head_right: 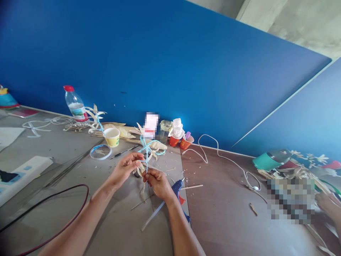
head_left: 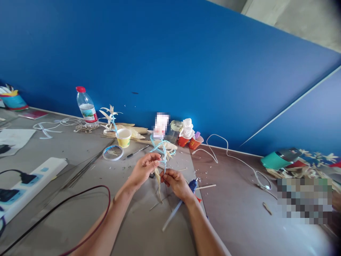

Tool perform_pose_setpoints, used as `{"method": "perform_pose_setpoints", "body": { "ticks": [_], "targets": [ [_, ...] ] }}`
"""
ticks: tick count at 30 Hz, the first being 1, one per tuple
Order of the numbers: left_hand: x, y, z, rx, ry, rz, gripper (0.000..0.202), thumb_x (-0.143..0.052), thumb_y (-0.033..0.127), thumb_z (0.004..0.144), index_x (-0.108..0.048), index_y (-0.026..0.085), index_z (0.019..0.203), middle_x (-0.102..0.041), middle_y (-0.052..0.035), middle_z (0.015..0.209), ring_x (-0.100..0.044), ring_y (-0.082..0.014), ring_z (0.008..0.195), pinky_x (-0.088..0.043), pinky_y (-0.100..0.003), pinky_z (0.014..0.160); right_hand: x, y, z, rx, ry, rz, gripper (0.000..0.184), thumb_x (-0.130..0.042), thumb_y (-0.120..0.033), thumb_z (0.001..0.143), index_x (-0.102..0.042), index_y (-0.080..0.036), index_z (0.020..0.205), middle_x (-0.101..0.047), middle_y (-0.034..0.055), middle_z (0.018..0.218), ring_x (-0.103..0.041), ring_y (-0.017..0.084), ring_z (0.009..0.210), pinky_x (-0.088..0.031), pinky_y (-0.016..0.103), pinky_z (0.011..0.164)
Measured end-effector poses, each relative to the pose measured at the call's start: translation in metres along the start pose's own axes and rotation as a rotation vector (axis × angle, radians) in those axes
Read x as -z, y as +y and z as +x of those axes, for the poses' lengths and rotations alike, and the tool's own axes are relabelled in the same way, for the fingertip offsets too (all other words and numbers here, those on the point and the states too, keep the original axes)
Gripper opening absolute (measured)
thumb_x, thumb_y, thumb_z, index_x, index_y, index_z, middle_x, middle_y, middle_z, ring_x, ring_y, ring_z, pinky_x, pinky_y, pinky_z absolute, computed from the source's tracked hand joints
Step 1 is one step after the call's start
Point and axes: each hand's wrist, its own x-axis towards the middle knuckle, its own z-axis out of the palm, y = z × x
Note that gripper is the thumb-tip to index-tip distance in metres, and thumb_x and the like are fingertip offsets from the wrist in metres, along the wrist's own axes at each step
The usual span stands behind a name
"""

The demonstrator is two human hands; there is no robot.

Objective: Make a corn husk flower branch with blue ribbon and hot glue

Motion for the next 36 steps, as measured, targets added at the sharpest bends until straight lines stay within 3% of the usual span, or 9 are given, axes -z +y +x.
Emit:
{"method": "perform_pose_setpoints", "body": {
  "ticks": [5, 8, 11, 23, 36],
  "targets": [
    [0.004, -0.006, 0.005, -0.094, 0.156, -0.202, 0.029, -0.066, 0.033, 0.073, -0.060, 0.017, 0.096, -0.062, -0.0045, 0.091, -0.058, -0.0163, 0.088, -0.043, -0.028, 0.078, 0.001, -0.002, 0.000, 0.000, 0.021, 0.001, 0.027, -0.057, -0.043, 0.077, -0.064, -0.017, 0.079, -0.056, -0.0003, 0.065, -0.039, 0.009, 0.051, -0.032, 0.023, 0.051],
    [0.008, -0.013, 0.012, -0.076, 0.317, -0.263, 0.023, -0.069, 0.031, 0.068, -0.059, 0.016, 0.083, -0.059, 0.0000, 0.076, -0.058, -0.0123, 0.074, -0.043, -0.026, 0.073, 0.000, -0.003, 0.000, -0.012, 0.047, 0.004, 0.026, -0.057, -0.042, 0.077, -0.064, -0.017, 0.079, -0.056, -0.0002, 0.064, -0.040, 0.009, 0.052, -0.032, 0.023, 0.051],
    [0.011, -0.018, 0.016, -0.051, 0.399, -0.246, 0.023, -0.070, 0.031, 0.065, -0.058, 0.016, 0.076, -0.055, 0.0027, 0.066, -0.052, -0.0092, 0.062, -0.042, -0.024, 0.064, 0.000, -0.004, -0.001, -0.028, 0.061, -0.007, 0.026, -0.057, -0.042, 0.076, -0.063, -0.017, 0.080, -0.056, 0.0002, 0.064, -0.041, 0.010, 0.052, -0.033, 0.024, 0.051],
    [0.015, -0.025, 0.019, -0.078, 0.450, -0.241, 0.029, -0.068, 0.041, 0.066, -0.056, 0.016, 0.073, -0.051, 0.0041, 0.057, -0.046, -0.0081, 0.053, -0.041, -0.024, 0.058, -0.001, -0.002, -0.001, -0.032, 0.072, -0.003, 0.031, -0.059, -0.047, 0.075, -0.063, -0.017, 0.081, -0.057, 0.0008, 0.064, -0.043, 0.011, 0.053, -0.034, 0.025, 0.052],
    [0.014, -0.025, 0.018, -0.100, 0.429, -0.160, 0.032, -0.061, 0.045, 0.073, -0.051, 0.017, 0.063, -0.049, 0.0029, 0.056, -0.044, -0.0089, 0.053, -0.037, -0.023, 0.055, -0.002, -0.002, -0.001, -0.044, 0.074, -0.024, 0.034, -0.058, -0.052, 0.074, -0.063, -0.019, 0.082, -0.057, 0.0016, 0.065, -0.043, 0.013, 0.053, -0.035, 0.027, 0.052]
  ]
}}
